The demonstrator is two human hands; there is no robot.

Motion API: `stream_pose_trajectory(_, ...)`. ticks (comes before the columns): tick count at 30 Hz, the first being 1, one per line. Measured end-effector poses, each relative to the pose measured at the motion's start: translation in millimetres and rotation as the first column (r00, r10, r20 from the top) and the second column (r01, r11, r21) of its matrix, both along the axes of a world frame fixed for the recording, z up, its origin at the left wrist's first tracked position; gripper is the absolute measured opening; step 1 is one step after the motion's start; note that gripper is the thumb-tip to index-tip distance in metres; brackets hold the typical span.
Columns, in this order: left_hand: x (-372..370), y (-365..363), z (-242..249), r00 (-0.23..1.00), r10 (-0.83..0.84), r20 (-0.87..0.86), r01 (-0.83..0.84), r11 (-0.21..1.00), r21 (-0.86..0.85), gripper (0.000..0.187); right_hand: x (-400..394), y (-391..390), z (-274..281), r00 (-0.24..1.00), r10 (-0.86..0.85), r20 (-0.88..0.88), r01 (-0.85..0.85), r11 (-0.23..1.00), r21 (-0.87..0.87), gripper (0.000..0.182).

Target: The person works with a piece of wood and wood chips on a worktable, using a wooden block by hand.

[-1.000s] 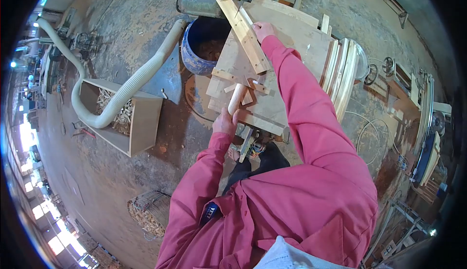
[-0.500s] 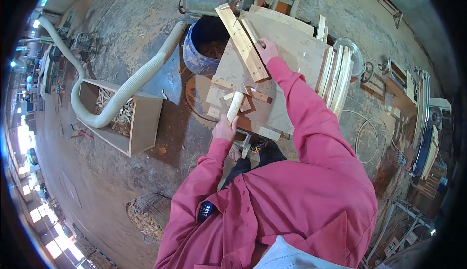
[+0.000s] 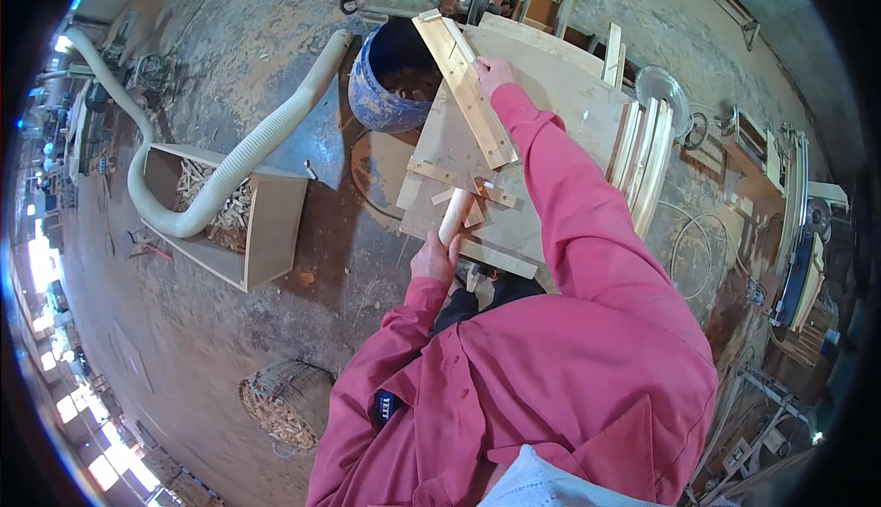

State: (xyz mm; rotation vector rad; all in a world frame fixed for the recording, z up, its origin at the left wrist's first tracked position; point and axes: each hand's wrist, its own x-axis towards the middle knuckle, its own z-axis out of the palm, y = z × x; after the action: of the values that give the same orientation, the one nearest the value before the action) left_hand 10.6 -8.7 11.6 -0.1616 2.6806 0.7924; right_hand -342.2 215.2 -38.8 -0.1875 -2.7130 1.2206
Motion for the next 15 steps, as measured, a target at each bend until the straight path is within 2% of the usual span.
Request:
stream_pose_trajectory(3, -8, 6, 1, 1.0, -0.001, 0.007, 0.001, 1.0, 0.005, 0.046, -9, 5, -1, 1.0, 0.009, 0.003, -0.008, 0.999, -0.041, 0.031)
stream_pose_trajectory(6, -22, 15, 1, 1.0, 0.004, -0.015, -0.004, 1.0, -0.007, 0.045, -24, 15, 0, 1.0, 0.004, -0.016, -0.003, 1.0, 0.028, 0.029)
stream_pose_trajectory(8, -35, 22, 4, 1.0, 0.01, -0.002, -0.01, 1.0, 0.002, 0.045, -37, 22, 0, 0.998, 0.054, -0.014, -0.055, 0.993, -0.1, 0.033)
stream_pose_trajectory(15, -75, 45, -5, 0.999, 0.004, -0.052, -0.005, 1.0, -0.007, 0.046, -75, 42, 19, 1.0, 0.024, -0.018, -0.026, 0.992, -0.12, 0.027)
